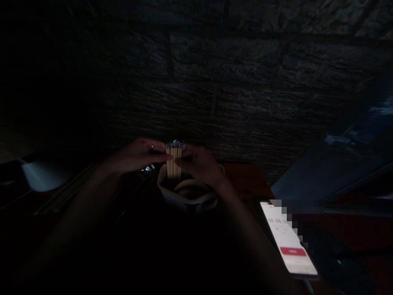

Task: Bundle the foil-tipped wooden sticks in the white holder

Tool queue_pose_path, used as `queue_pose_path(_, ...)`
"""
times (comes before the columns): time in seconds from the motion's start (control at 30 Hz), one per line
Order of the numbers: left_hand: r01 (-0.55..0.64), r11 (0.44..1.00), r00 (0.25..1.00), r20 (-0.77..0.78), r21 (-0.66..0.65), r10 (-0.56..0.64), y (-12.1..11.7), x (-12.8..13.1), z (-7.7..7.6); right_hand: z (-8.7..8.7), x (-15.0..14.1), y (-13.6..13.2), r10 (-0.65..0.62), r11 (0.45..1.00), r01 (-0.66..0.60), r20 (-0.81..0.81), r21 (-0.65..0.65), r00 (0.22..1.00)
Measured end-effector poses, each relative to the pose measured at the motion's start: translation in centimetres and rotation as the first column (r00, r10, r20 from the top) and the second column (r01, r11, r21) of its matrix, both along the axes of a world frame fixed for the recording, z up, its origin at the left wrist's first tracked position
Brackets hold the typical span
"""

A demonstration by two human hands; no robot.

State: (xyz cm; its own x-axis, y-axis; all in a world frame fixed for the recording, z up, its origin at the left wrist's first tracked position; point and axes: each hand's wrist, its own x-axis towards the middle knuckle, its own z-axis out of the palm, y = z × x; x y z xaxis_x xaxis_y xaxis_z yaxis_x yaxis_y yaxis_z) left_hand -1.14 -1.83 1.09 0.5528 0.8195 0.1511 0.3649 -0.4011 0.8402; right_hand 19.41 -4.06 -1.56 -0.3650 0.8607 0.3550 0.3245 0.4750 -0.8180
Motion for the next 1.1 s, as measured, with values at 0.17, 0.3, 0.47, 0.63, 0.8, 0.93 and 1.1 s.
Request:
queue_pose_path(0.17,-0.025,0.998,1.0,0.009,-0.054,0.025,-0.1,0.16,0.18,0.45,0.09,-0.21,0.056,0.998,-0.056,-0.006,-0.027,0.998)
queue_pose_path(0.3,-0.001,0.998,1.0,-0.01,-0.065,0.0,-0.14,-0.11,0.33,0.35,-0.03,-0.12,0.039,0.999,-0.038,0.027,-0.02,0.999)
queue_pose_path(0.47,-0.048,0.993,0.998,0.027,-0.108,0.051,-0.08,-0.61,0.37,-0.01,-0.18,0.08,-0.021,1.0,0.019,0.071,0.019,0.997)
queue_pose_path(0.63,-0.062,0.988,0.995,0.067,-0.14,0.072,-0.01,-0.7,0.25,-0.2,-0.22,0.09,-0.015,1.0,0.014,0.056,0.024,0.998)
queue_pose_path(0.8,-0.051,0.991,0.997,0.049,-0.128,0.058,0.05,-0.52,0.16,0.0,-0.34,-0.19,0.013,1.0,-0.013,0.003,-0.003,1.0)
queue_pose_path(0.93,-0.037,0.992,0.997,0.059,-0.122,0.045,0.29,-0.52,-0.13,0.18,-0.34,-0.28,0.006,0.999,-0.006,0.004,0.033,1.0)
queue_pose_path(1.1,-0.036,0.995,0.998,0.055,-0.095,0.042,0.45,-0.47,-0.29,0.13,-0.38,-0.22,-0.041,0.998,0.038,0.06,0.045,0.997)
